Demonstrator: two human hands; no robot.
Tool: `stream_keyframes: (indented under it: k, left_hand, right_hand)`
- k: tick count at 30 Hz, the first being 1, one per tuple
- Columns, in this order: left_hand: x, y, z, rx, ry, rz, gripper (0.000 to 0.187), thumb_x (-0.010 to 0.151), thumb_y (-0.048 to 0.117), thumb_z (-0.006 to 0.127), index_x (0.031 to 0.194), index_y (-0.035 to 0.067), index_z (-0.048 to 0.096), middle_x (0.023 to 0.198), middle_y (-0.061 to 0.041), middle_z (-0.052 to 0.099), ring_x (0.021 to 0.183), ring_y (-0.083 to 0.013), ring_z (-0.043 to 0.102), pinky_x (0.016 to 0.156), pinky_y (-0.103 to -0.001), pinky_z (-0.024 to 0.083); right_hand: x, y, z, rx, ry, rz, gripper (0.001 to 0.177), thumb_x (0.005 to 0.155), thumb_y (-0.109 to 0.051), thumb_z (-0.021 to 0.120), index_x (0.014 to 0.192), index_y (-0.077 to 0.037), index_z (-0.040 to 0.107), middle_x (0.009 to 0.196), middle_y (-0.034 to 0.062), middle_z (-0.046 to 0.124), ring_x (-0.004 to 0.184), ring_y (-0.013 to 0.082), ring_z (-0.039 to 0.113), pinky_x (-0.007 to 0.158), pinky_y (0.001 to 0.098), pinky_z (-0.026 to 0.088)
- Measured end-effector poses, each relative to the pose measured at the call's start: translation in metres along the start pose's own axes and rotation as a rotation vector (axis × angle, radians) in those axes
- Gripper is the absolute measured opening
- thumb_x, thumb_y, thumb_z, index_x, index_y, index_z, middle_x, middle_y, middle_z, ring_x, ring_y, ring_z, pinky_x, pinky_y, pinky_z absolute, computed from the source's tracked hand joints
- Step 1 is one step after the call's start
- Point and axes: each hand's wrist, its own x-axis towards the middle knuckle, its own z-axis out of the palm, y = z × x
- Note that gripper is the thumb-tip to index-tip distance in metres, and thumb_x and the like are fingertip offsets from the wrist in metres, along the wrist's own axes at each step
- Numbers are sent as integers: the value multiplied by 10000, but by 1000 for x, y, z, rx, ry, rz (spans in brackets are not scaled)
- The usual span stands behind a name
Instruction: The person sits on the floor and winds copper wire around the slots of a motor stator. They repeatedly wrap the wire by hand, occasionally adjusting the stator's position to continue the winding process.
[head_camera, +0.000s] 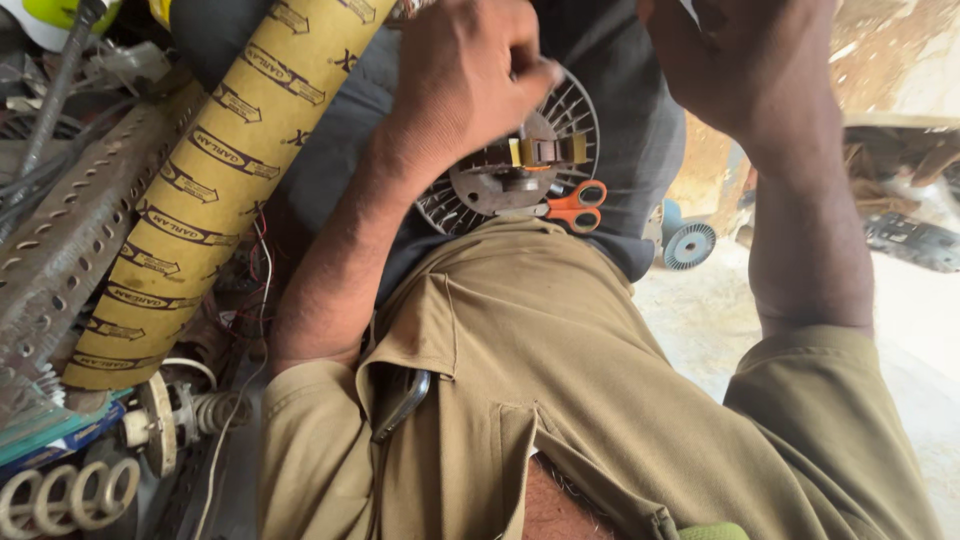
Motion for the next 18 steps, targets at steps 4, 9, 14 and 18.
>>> stream_keyframes:
  k: [4, 9, 14, 18]
  left_hand:
    - [-12, -15, 10, 108, 22, -10, 239, 868, 175, 872, 755, 65, 692, 680, -5, 683, 577, -170, 648, 564, -355, 494]
    - [7, 4, -18, 5, -218, 74, 120, 895, 121, 814, 824, 71, 732, 774, -56, 692, 677, -174, 667, 618, -328, 513]
    - [-26, 48, -40, -322, -87, -11, 71, 1004, 74, 764, 1032, 16, 734, 902, -87, 684, 687, -169, 619, 605, -297, 488]
    - [-82, 60, -12, -139, -93, 258, 222, 960, 67, 776, 1160, -16, 725, 912, -69, 688, 740, -161, 652, 621, -304, 538]
  right_hand:
    - [-35, 4, -1, 94, -108, -33, 123, 939, 70, 755, 960, -45, 718, 833, 92, 659, 705, 228, 636, 581, 347, 471]
    - [-22, -52, 3, 362, -310, -233, 187, 800, -86, 790, 982, -53, 759, 847, 93, 680, 709, 245, 664, 590, 378, 522]
    - [6, -107, -20, 554, -540, -382, 74, 860, -6, 775, 923, -18, 739, 821, 77, 686, 727, 204, 690, 553, 332, 536]
    - [26, -86, -28, 171, -221, -384, 187, 719, -75, 829, 868, -7, 739, 871, 177, 725, 626, 245, 610, 508, 402, 458]
